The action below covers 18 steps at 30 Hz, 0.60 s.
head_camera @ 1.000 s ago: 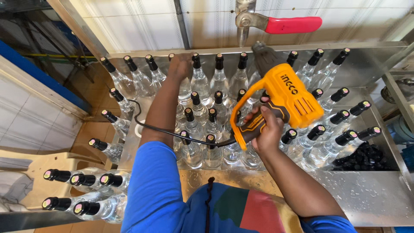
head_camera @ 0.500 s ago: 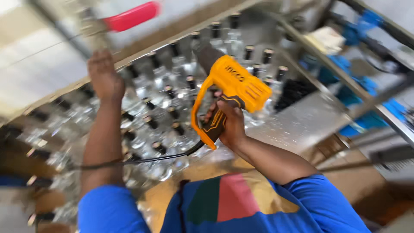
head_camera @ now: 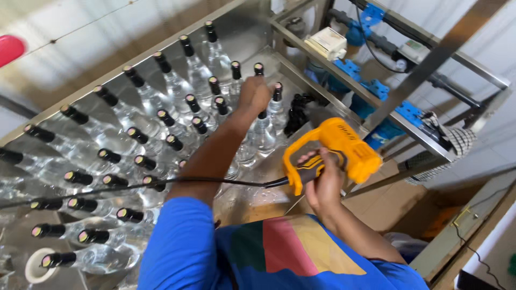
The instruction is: The person uses a yellow heat gun to apply heat to the caps of numerous clear glass bottles arranged on a stainless steel table. After heating the caps, the person uses their hands to adjust and tighten the caps on the bottles.
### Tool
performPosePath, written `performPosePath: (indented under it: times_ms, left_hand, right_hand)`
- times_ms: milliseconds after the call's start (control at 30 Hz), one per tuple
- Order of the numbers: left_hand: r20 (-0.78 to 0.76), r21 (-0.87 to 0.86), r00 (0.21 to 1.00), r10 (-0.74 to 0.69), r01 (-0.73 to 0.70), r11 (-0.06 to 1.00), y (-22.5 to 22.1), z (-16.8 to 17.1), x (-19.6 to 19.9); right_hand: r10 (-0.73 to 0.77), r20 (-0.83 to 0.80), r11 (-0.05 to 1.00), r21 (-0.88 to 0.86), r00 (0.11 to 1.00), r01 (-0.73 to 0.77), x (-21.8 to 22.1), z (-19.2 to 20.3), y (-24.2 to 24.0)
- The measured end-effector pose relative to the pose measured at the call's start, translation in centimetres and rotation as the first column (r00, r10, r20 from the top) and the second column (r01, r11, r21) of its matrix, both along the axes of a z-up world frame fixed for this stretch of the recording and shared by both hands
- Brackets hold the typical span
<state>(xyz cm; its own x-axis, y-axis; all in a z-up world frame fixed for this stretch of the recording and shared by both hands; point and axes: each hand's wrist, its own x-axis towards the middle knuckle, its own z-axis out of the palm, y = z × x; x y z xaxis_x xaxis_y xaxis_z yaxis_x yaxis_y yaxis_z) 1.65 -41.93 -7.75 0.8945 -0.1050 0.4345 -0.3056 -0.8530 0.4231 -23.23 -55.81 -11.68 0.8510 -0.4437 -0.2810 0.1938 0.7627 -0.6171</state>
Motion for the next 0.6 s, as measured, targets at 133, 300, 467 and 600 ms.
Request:
performPosePath:
  times_ms: [133, 300, 467, 600]
  left_hand:
    - [-0.124, 0.332, 0.991, -0.044, 0.083, 0.940, -4.1, 0.2, 2.3]
    - [-0.245, 0.302, 0.969, -0.013, 0.089, 0.949, -4.3, -1.4, 5.7]
    - [-0.245, -0.014, 0.835, -0.492, 0.505, 0.863, -1.3, 0.4, 5.7]
    - [-0.277, -0.136, 0.777, -0.565, 0.550, 0.824, -0.7, 1.3, 6.0]
  right_hand:
    - [0.097, -0.044, 0.992, 0.080, 0.994, -0.094, -0.4, -0.4, 0.5]
    - [0.133, -0.082, 0.982, 0.147, 0.988, -0.120, -0.5, -0.1, 1.5]
    - [0.146, 0.021, 0.967, 0.207, 0.989, -0.147, 0.1, -2.2, 1.8]
    - [0.168, 0.083, 0.968, 0.173, 0.982, -0.180, 0.0, -0.9, 1.9]
